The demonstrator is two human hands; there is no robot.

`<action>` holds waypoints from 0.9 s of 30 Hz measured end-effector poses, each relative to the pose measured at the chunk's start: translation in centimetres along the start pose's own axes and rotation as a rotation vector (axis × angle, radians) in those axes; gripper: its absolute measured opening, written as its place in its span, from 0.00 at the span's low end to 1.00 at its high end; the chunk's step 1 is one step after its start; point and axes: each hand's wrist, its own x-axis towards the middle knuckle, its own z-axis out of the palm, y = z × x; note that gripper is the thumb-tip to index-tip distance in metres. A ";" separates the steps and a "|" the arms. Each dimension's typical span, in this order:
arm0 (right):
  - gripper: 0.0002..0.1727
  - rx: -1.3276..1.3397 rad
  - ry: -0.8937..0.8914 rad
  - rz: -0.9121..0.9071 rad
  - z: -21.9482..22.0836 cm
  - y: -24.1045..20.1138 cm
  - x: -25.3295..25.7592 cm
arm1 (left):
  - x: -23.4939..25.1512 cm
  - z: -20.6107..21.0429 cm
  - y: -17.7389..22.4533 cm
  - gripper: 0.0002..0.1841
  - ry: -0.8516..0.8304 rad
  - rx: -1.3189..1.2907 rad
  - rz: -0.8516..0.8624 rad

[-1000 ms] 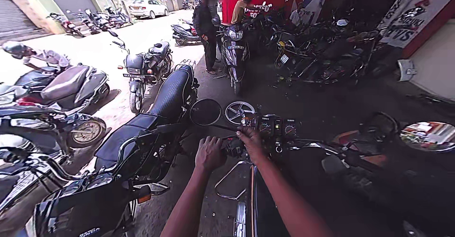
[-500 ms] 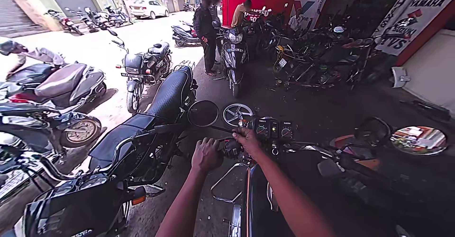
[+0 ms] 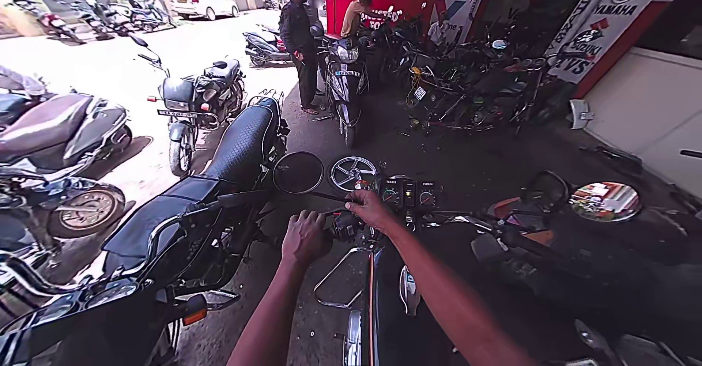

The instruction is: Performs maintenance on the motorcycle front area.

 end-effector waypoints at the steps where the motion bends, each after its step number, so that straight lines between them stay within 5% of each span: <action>1: 0.16 -0.024 -0.006 0.006 0.0 -0.2 0.0 | 0.0 0.0 -0.1 0.28 0.006 0.006 0.001; 17: 0.16 -0.072 0.200 -0.045 0.9 1.0 -1.8 | -0.1 -0.5 1.5 0.28 -0.003 0.015 -0.002; 27: 0.10 0.520 0.489 -0.285 4.6 3.4 -2.3 | -0.2 -0.6 2.3 0.27 0.023 0.024 -0.002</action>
